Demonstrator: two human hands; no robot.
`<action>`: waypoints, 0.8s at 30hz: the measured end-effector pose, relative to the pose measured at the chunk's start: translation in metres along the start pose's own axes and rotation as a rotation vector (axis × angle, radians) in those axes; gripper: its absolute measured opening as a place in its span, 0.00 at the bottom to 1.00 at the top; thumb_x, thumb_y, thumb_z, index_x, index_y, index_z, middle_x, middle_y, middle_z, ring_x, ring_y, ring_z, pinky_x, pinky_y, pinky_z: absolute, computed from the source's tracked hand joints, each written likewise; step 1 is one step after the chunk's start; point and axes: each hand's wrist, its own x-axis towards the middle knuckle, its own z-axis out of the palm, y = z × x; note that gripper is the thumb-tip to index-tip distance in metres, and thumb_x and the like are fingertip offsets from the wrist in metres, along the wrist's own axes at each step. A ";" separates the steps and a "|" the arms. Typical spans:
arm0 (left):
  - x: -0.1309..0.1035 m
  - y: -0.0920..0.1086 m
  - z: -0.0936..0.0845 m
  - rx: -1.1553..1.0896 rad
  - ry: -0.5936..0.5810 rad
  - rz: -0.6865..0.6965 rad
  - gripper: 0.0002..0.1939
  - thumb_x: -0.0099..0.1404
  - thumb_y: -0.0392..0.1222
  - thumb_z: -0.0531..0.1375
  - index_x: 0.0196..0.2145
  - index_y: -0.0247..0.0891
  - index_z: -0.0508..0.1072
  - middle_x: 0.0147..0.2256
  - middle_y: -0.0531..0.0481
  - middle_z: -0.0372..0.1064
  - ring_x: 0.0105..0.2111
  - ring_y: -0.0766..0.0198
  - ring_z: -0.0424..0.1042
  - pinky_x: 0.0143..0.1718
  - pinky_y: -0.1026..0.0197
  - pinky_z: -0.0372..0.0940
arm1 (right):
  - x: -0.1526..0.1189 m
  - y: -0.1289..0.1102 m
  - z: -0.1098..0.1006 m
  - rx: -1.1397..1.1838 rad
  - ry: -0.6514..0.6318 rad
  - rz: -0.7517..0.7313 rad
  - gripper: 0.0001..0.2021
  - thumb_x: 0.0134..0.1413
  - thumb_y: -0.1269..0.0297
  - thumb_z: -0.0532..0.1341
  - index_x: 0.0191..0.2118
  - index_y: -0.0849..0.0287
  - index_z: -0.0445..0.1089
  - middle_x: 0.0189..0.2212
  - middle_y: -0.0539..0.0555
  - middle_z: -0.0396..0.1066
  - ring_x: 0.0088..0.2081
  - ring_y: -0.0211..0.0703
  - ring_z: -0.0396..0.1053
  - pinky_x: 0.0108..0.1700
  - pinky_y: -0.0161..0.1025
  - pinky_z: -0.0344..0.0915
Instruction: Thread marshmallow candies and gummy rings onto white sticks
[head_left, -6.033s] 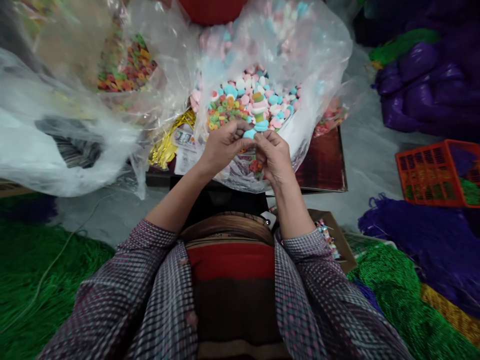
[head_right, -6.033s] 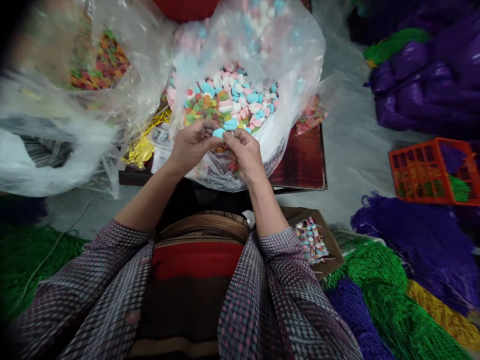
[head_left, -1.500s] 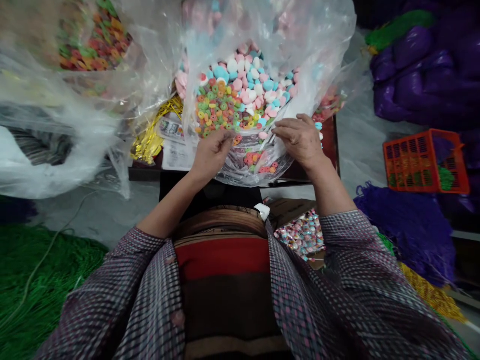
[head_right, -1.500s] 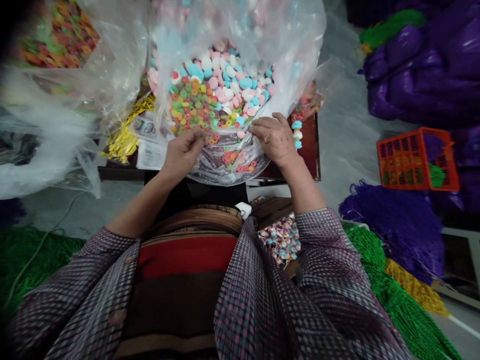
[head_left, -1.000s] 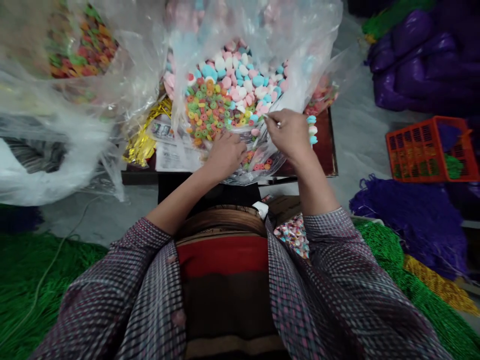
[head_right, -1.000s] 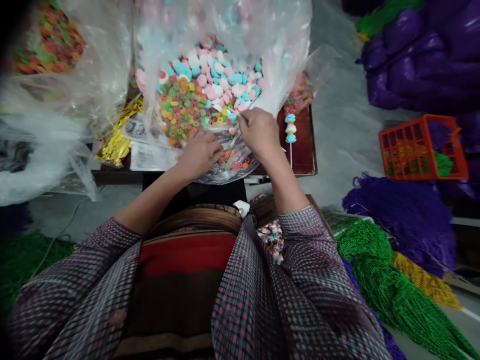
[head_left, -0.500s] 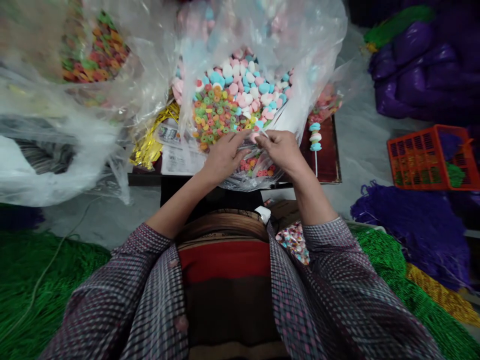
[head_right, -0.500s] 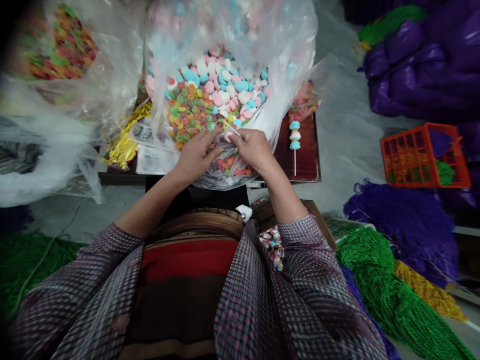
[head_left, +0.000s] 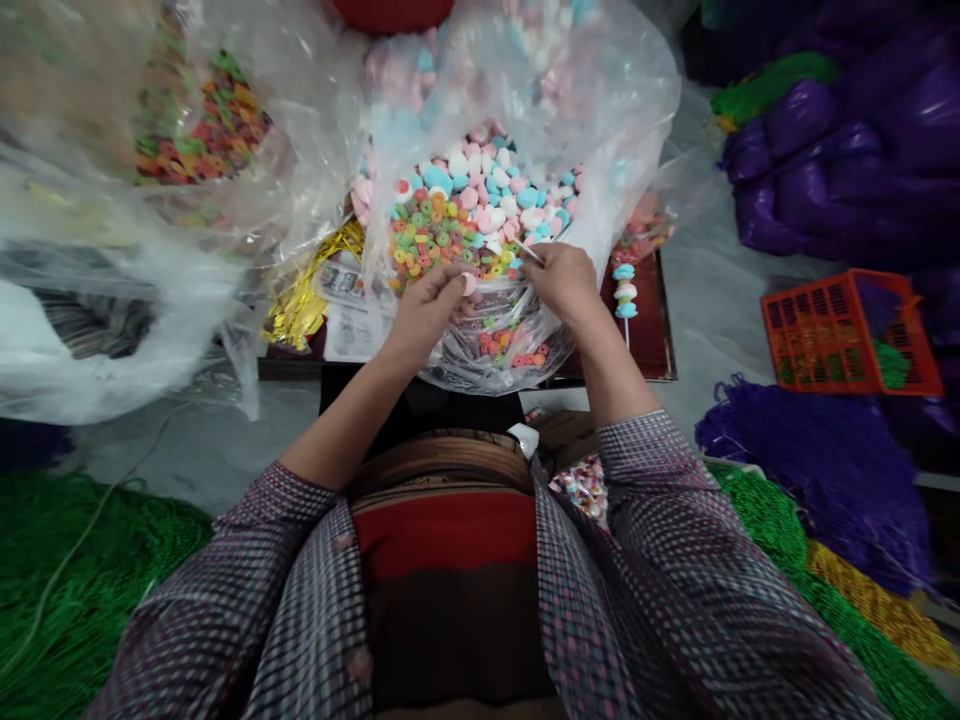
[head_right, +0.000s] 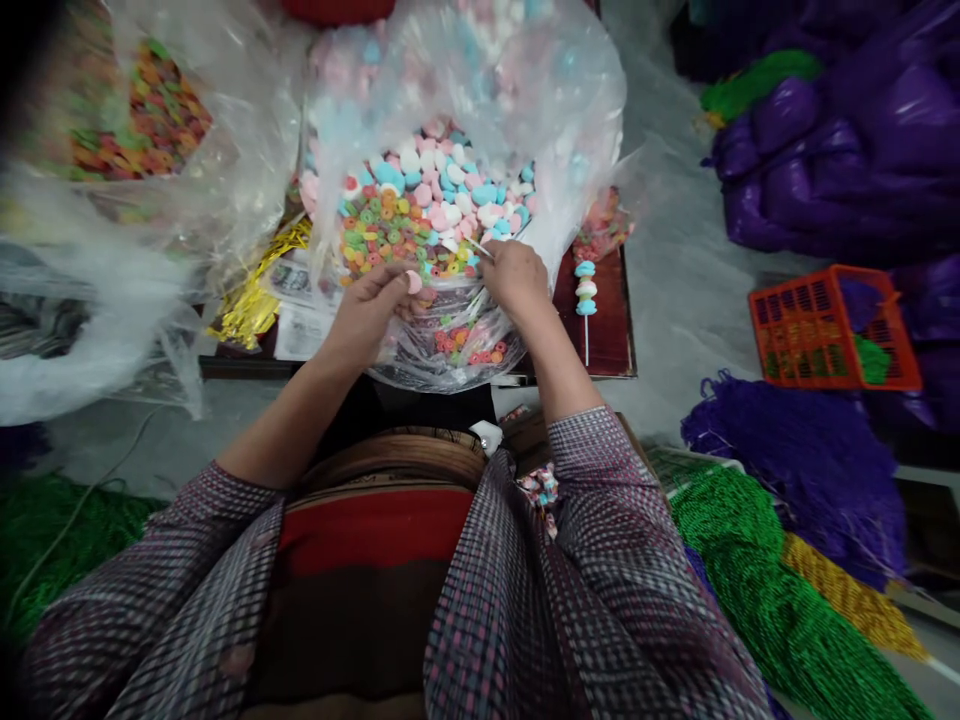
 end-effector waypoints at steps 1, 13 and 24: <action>0.000 0.002 -0.002 -0.076 0.004 -0.030 0.06 0.69 0.41 0.62 0.42 0.39 0.76 0.31 0.52 0.79 0.25 0.69 0.75 0.27 0.67 0.63 | 0.002 -0.001 0.003 -0.006 -0.011 0.036 0.14 0.59 0.66 0.59 0.47 0.59 0.80 0.43 0.63 0.80 0.46 0.58 0.75 0.47 0.48 0.67; -0.001 0.004 0.003 -0.282 0.038 -0.125 0.11 0.66 0.48 0.68 0.40 0.38 0.76 0.30 0.52 0.80 0.26 0.68 0.78 0.25 0.69 0.66 | -0.021 -0.001 -0.010 0.554 0.155 -0.132 0.10 0.61 0.57 0.63 0.33 0.57 0.70 0.30 0.50 0.70 0.37 0.43 0.69 0.46 0.44 0.69; -0.004 0.006 0.015 -0.340 0.022 -0.106 0.11 0.68 0.46 0.66 0.32 0.37 0.76 0.27 0.54 0.76 0.24 0.70 0.74 0.27 0.68 0.67 | -0.060 -0.050 0.023 0.311 0.295 -0.400 0.06 0.67 0.66 0.55 0.39 0.56 0.69 0.40 0.54 0.71 0.42 0.42 0.70 0.43 0.41 0.72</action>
